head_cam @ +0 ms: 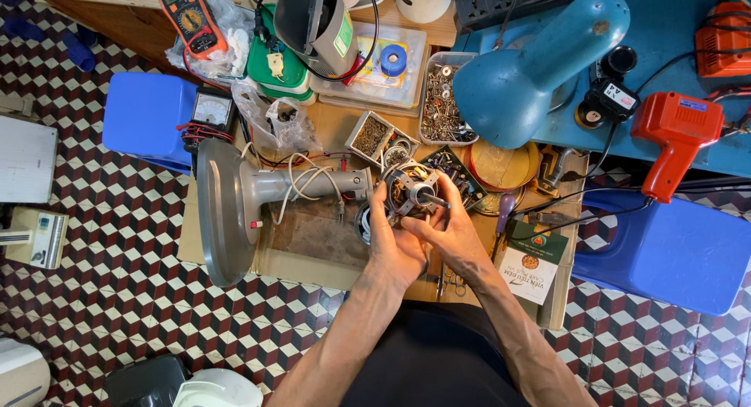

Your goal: The person disassembles a grey floor fan on a cluttered workbench. They use a screwdriver to remove screws from the motor housing, separate the stator and rotor, and inspect the internal components. The person then handles the fan base and uses a power drill to remove screws from it.

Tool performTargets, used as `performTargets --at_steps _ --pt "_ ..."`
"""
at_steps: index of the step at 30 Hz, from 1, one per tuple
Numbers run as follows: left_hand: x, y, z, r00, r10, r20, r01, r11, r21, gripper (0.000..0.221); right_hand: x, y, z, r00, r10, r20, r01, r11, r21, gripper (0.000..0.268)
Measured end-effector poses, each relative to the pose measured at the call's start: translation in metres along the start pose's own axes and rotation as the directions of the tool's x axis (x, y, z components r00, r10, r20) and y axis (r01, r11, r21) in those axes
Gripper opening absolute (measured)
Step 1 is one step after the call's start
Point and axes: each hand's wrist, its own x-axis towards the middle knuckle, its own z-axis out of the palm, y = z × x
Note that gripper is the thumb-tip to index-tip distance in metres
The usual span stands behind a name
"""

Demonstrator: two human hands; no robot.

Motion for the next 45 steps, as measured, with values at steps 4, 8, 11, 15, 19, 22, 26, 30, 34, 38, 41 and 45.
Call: performTargets --at_steps 4,8,11,15,19,22,26,30,34,38,41,45 --pt "0.0 -0.011 0.004 0.997 0.069 -0.047 -0.068 0.998 0.018 0.064 0.005 -0.008 0.003 0.989 -0.145 0.014 0.144 0.987 0.068 0.112" --pt "0.002 -0.02 0.006 0.99 0.132 -0.043 -0.131 0.991 0.029 0.063 0.005 -0.014 -0.003 0.991 -0.132 0.021 0.131 0.991 0.037 0.104" --pt "0.004 -0.023 0.005 0.991 0.134 0.007 -0.134 0.989 0.068 0.064 0.003 -0.012 -0.006 0.986 -0.16 -0.038 0.162 0.983 0.083 0.097" --pt "-0.002 -0.026 -0.001 0.994 0.111 -0.023 -0.104 0.971 0.215 0.07 0.006 -0.006 -0.01 0.978 -0.124 -0.167 0.12 0.992 -0.029 0.083" --pt "-0.038 -0.017 -0.031 0.989 0.144 -0.045 -0.085 0.783 0.616 0.082 0.012 -0.004 -0.021 0.988 -0.017 -0.155 0.02 1.0 0.021 0.062" --pt "-0.062 0.004 -0.057 0.952 0.305 0.02 -0.207 0.595 0.777 0.082 0.016 -0.002 -0.028 0.99 -0.041 -0.136 0.035 0.998 -0.051 0.062" --pt "-0.048 0.032 -0.064 0.827 0.516 0.223 -0.448 0.366 0.815 0.068 0.015 0.005 -0.033 0.997 0.02 -0.077 -0.027 0.996 -0.089 0.057" --pt "-0.029 0.047 -0.049 0.737 0.437 0.515 -0.622 0.142 0.77 0.069 0.013 0.022 -0.036 0.996 0.092 -0.003 -0.092 0.996 0.018 0.051" --pt "-0.03 0.052 -0.038 0.715 0.207 0.668 -0.662 -0.106 0.742 0.097 0.01 0.051 -0.033 0.987 0.019 0.158 -0.093 0.873 0.478 0.049" --pt "-0.02 0.059 -0.033 0.85 0.125 0.511 -0.503 -0.09 0.86 0.106 0.014 0.07 -0.032 0.968 0.092 0.232 -0.224 0.733 0.642 0.048" --pt "-0.007 0.069 -0.03 0.906 0.075 0.417 -0.422 0.074 0.904 0.108 0.017 0.077 -0.035 0.946 0.143 0.29 -0.291 0.768 0.571 0.051" --pt "-0.004 0.082 -0.028 0.89 -0.222 0.399 -0.343 0.251 0.905 0.11 0.02 0.069 -0.041 0.898 0.26 0.354 -0.352 0.909 0.224 0.059"
